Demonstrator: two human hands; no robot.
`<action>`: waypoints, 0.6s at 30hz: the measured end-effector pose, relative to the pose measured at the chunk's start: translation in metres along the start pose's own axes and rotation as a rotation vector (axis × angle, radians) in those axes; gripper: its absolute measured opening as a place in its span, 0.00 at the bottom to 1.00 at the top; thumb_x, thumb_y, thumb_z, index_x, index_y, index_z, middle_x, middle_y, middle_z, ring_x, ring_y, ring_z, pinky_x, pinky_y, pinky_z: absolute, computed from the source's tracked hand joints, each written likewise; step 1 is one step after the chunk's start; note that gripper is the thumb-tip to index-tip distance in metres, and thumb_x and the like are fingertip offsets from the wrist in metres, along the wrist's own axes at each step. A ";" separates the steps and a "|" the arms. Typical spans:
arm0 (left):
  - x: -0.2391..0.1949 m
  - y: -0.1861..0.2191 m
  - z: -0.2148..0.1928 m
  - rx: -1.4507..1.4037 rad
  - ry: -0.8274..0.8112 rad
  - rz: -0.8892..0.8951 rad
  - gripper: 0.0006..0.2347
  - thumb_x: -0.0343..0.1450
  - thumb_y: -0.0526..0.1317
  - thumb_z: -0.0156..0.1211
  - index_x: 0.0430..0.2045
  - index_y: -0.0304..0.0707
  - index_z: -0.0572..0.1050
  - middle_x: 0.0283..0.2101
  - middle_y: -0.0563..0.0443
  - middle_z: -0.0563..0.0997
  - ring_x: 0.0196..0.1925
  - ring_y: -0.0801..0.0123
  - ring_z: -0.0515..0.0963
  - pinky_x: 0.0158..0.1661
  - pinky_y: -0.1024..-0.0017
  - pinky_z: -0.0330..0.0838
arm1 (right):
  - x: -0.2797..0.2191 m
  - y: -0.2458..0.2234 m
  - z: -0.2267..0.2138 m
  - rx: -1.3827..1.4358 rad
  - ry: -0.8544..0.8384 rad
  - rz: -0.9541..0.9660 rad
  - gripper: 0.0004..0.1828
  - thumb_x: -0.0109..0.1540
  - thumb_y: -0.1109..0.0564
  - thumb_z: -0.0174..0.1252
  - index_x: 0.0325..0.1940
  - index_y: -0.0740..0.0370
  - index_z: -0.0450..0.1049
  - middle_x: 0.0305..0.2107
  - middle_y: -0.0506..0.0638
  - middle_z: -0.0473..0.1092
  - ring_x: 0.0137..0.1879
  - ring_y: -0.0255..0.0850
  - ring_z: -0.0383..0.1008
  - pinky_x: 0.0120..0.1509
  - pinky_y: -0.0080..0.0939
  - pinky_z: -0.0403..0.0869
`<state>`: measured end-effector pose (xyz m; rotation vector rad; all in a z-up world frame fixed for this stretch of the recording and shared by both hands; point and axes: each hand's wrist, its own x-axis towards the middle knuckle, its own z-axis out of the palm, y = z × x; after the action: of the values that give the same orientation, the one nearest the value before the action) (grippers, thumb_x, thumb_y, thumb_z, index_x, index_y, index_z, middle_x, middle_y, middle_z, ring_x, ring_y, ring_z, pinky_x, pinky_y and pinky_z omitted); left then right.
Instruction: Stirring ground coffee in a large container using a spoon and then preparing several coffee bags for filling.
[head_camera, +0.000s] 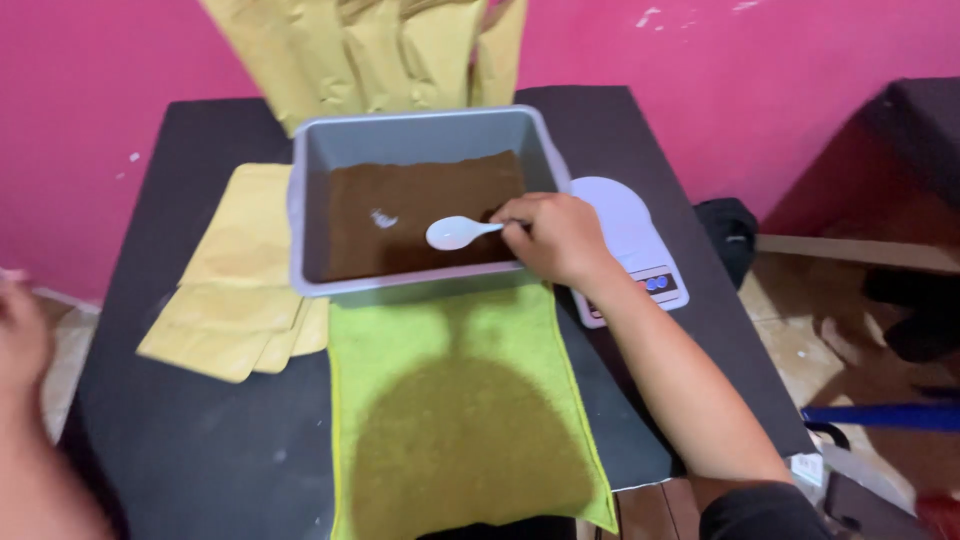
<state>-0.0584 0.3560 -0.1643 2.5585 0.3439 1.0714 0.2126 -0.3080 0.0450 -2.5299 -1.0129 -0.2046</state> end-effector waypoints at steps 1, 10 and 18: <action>-0.008 -0.017 -0.001 0.041 -0.007 -0.040 0.13 0.96 0.29 0.44 0.57 0.17 0.81 0.47 0.26 0.81 0.47 0.43 0.80 0.49 0.53 0.72 | 0.000 0.000 0.000 0.000 -0.005 -0.001 0.17 0.61 0.51 0.49 0.44 0.39 0.83 0.44 0.34 0.80 0.48 0.42 0.79 0.41 0.49 0.72; 0.021 0.082 -0.010 0.448 -0.508 -0.441 0.24 0.82 0.55 0.41 0.46 0.38 0.84 0.44 0.20 0.84 0.51 0.22 0.79 0.50 0.44 0.72 | -0.005 -0.005 -0.006 -0.025 0.010 0.002 0.17 0.62 0.51 0.47 0.44 0.42 0.83 0.45 0.36 0.80 0.45 0.47 0.78 0.41 0.52 0.71; 0.026 0.099 -0.015 0.306 -0.553 -0.527 0.21 0.81 0.50 0.40 0.53 0.37 0.80 0.49 0.21 0.83 0.54 0.21 0.76 0.53 0.41 0.69 | -0.005 -0.012 -0.009 -0.017 -0.019 0.049 0.18 0.62 0.51 0.47 0.44 0.44 0.84 0.46 0.36 0.80 0.43 0.46 0.78 0.42 0.50 0.71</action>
<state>-0.0425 0.2782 -0.0977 2.6452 1.0088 0.1189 0.2012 -0.3072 0.0553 -2.5729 -0.9593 -0.1763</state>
